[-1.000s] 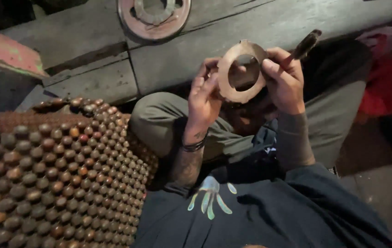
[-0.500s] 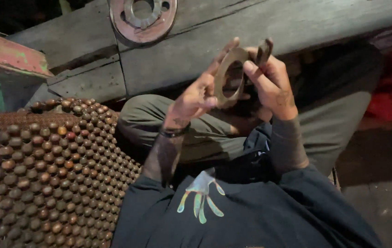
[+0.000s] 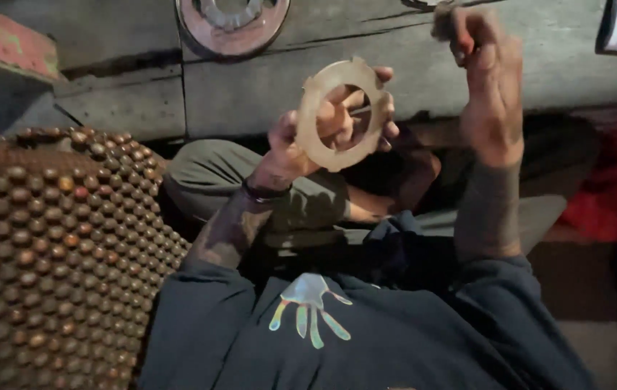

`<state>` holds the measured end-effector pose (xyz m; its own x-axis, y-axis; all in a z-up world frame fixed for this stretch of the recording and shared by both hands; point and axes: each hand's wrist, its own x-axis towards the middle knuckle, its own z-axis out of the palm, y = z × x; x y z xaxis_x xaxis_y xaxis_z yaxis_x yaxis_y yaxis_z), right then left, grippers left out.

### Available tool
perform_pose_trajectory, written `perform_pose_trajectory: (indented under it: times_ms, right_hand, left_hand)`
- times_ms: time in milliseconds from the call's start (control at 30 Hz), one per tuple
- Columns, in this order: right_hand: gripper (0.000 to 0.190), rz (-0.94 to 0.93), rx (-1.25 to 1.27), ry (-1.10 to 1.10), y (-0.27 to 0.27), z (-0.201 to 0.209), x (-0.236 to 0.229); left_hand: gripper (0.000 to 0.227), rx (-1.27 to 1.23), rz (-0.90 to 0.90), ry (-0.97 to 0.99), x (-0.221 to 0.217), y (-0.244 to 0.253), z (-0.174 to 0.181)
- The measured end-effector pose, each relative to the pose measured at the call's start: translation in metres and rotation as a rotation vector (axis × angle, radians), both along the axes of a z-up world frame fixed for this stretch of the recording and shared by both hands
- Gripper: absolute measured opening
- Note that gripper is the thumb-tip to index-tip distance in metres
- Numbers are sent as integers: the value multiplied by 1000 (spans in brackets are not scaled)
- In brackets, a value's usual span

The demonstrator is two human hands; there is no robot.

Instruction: The person sits on the floor and uses a pink sanding stick to smooth the edges of a metal ring. They rotate the ring with their left hand while sanding, then flip it over to work on the other side.

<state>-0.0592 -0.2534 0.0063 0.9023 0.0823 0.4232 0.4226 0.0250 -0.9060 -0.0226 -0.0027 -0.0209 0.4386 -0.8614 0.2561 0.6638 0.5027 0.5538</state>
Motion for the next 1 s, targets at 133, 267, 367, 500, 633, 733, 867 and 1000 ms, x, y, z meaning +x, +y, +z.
perform_pose_trajectory:
  times_ms: [133,267,367,500,633,733,867,1000]
  right_hand:
    - [46,-222,-193,-215,14,-14,0]
    - [27,-319,-165,-217,17,-28,4]
    - [26,-297,-166,-225,6,-32,3]
    - [39,-312,-402,-398,15,-16,-10]
    - [34,-322,-431,-291,5,-25,-10]
    - [34,-363,-368,-210,8,-21,-16]
    - [45,-207,-480,-384,21,-9,-28]
    - [24,-375,-426,-263,11,-21,-17]
  left_hand:
    - [87,39,106,7,-9,0,-54]
    - [63,-24,133,4,-13,9,-107]
    - [71,147,280,-40,-19,21,-97]
    - [115,345,217,-206,-27,-15,4]
    - [74,272,236,-119,-23,-5,-33]
    - [66,274,249,-235,-25,-8,-26]
    - [106,280,209,-72,-25,-15,-15]
    - [93,188,143,-179,-19,1,-49]
